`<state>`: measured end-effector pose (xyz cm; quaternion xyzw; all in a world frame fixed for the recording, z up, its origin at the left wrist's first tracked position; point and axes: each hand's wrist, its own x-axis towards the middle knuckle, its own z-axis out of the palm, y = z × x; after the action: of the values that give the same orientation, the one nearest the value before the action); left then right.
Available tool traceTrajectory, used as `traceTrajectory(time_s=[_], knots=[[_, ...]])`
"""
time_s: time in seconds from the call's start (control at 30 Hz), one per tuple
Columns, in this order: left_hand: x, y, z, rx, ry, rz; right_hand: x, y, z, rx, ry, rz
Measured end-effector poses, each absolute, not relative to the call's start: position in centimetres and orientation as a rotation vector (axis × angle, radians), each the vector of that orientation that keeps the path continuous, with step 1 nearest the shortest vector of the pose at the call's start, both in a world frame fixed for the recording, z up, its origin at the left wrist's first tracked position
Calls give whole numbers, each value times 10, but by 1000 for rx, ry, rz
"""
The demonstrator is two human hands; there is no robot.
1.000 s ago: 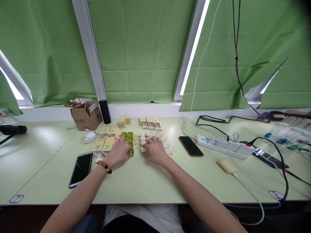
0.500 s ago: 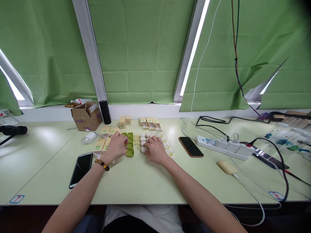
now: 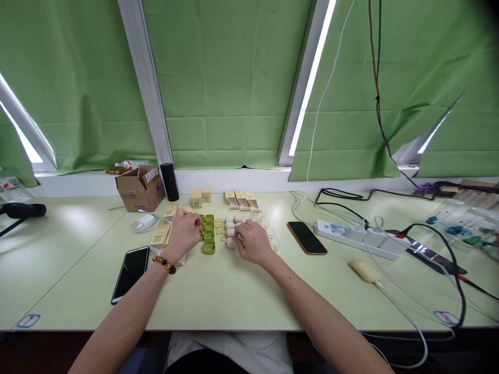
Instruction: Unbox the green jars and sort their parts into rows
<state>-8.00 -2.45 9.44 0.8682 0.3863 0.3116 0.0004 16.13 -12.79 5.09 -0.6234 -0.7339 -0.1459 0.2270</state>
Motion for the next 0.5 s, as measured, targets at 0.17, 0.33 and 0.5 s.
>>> traceTrajectory(time_s=[0.17,0.33,0.5], knots=[[-83,-10,91,2691,1303,1030,144,-140,49,-1689,-2273,-219],[-85,6,95,2621,1430,1019,125,-144,43,-1722,-2502,-141],[-77,31,108,2661,1564,835,123,-143,43,-1761,-2505,-106]])
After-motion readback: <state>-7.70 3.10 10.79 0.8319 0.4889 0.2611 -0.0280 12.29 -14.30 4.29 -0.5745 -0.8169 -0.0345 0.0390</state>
